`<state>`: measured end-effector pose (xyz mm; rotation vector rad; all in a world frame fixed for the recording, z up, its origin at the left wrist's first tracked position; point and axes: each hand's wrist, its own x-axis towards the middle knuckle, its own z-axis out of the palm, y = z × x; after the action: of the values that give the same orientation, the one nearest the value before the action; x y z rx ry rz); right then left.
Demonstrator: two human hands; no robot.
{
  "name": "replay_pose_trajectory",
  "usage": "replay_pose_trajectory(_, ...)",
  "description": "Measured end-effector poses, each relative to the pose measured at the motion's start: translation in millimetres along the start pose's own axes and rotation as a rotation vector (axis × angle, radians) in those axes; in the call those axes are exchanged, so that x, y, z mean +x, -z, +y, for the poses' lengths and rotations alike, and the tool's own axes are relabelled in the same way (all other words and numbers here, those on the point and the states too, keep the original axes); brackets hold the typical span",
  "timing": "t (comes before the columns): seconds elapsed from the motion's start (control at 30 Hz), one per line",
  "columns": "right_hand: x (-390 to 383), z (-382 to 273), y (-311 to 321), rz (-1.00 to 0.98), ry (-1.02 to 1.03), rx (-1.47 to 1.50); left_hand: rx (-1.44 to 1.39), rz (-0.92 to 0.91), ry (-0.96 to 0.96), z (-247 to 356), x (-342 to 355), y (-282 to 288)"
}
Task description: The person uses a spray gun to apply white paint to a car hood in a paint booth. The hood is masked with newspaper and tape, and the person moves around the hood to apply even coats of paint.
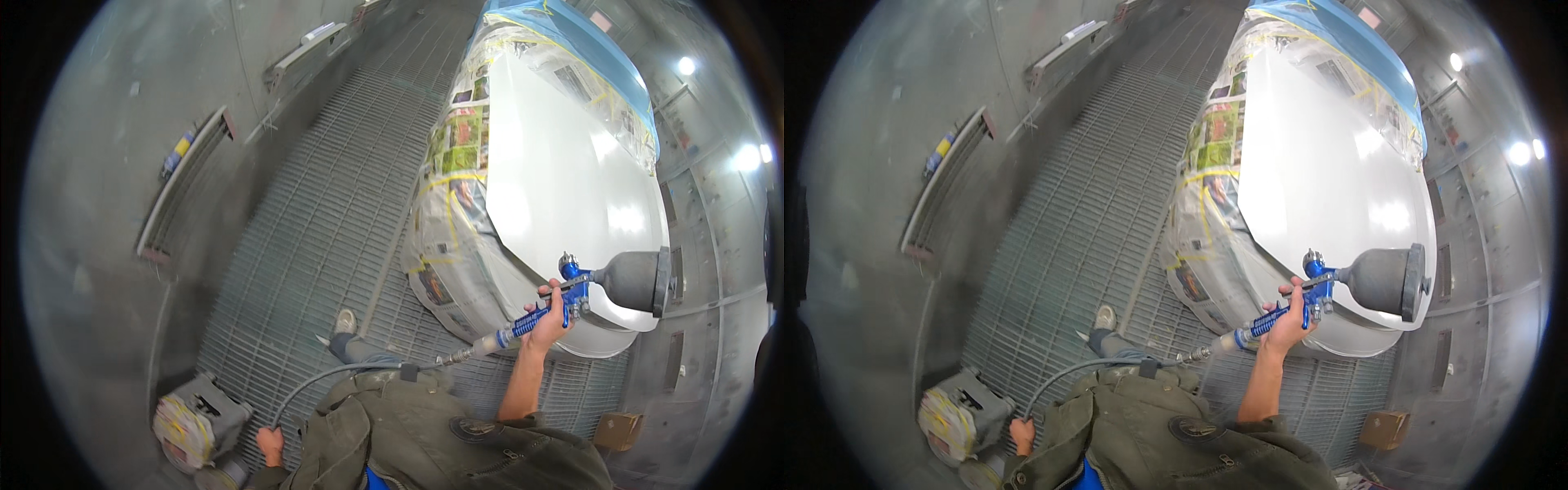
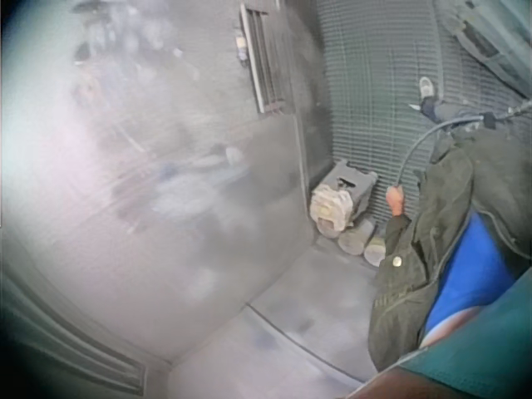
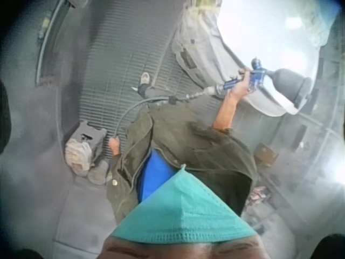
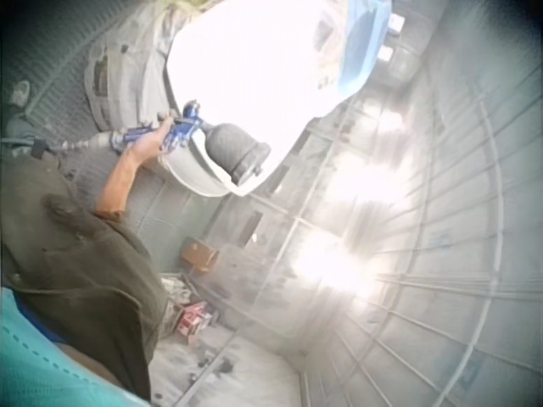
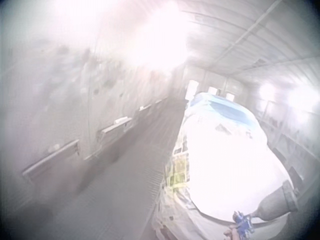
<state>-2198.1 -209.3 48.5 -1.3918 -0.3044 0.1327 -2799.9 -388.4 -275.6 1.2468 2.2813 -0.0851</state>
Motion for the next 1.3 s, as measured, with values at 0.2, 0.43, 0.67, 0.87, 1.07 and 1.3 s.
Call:
replay_pose_trajectory(0.2,41,15,-135,0.004,-0.075,0.047,-0.058,-0.03,0.048,104,120,56)
replay_pose_trajectory(0.43,66,32,-245,0.1,0.006,0.024,-0.003,-0.079,-0.039,185,265,80)
replay_pose_trajectory(0.67,98,72,-366,0.293,0.035,0.048,0.071,-0.125,-0.147,289,454,99)
replay_pose_trajectory(0.87,123,80,-487,0.456,0.056,0.046,0.005,-0.367,-0.219,452,626,158)
replay_pose_trajectory(1.07,153,92,-556,0.552,0.046,0.042,-0.297,-0.502,-0.147,601,734,169)
replay_pose_trajectory(1.3,236,132,-621,0.617,0.019,0.053,-0.277,-0.402,-0.333,711,790,143)
